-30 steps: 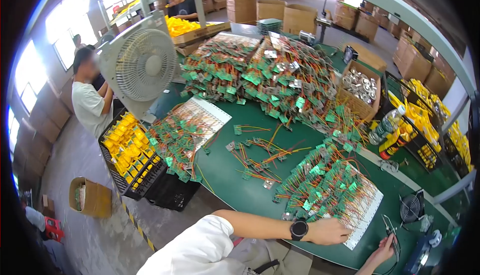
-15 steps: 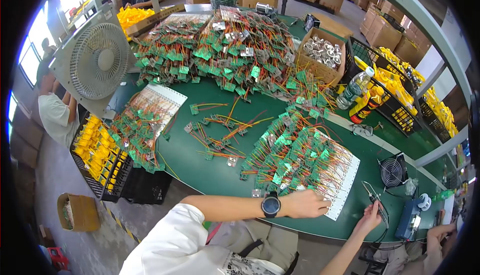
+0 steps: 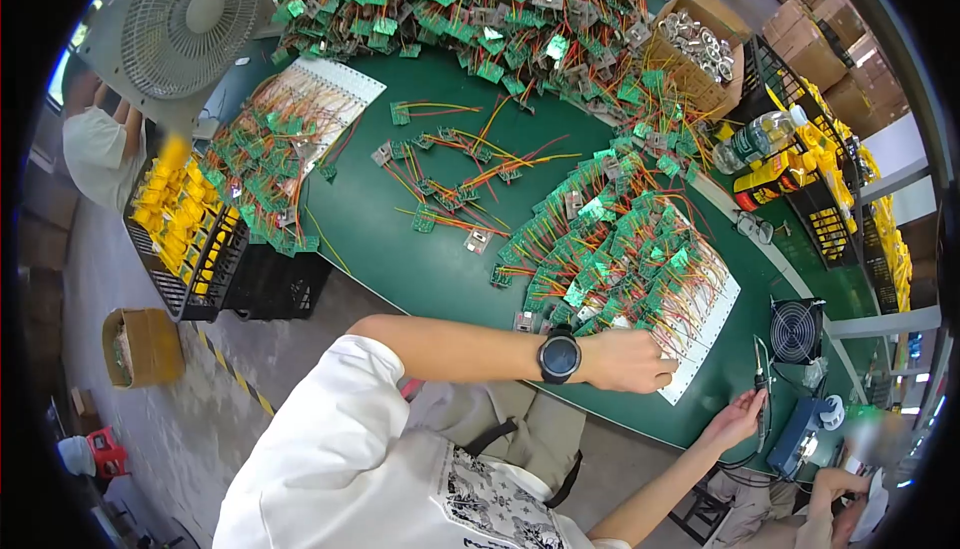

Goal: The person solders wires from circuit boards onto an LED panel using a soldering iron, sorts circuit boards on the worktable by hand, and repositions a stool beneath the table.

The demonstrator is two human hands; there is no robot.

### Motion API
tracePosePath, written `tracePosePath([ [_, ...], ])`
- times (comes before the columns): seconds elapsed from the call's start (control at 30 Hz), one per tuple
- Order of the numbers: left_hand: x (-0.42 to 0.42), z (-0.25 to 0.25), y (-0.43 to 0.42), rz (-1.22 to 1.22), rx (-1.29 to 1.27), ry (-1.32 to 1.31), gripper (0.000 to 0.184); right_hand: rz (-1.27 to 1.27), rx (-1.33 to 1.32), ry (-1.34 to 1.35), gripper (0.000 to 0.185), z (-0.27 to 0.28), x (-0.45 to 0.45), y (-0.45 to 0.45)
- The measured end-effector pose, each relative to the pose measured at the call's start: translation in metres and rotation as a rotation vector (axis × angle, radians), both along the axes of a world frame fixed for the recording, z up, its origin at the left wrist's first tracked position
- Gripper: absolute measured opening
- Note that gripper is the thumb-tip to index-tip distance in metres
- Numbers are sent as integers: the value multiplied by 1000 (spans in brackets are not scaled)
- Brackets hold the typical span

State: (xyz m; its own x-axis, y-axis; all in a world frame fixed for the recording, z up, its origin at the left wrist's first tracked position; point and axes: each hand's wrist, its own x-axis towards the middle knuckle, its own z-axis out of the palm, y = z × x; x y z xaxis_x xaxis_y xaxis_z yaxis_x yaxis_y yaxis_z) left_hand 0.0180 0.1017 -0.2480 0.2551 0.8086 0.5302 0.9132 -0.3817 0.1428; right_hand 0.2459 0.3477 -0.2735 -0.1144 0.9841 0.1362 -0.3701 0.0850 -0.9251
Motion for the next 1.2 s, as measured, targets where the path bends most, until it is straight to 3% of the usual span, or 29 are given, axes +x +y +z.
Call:
tracePosePath([
  [0.37,-1,1,-1,28,-22,10,17,89,-36,87,16,-1,5,1],
  [0.53,1,-3,1,17,-35,8,17,-4,-50,114,15,3,-1,-6],
  [0.63,1,-5,2,14,-35,3,17,155,11,100,17,-4,10,3],
  [0.97,1,-5,3,20,-18,-4,17,-26,-16,52,19,5,-7,-10],
  [1.2,0,-3,1,16,16,-4,15,42,-8,55,19,-5,9,4],
])
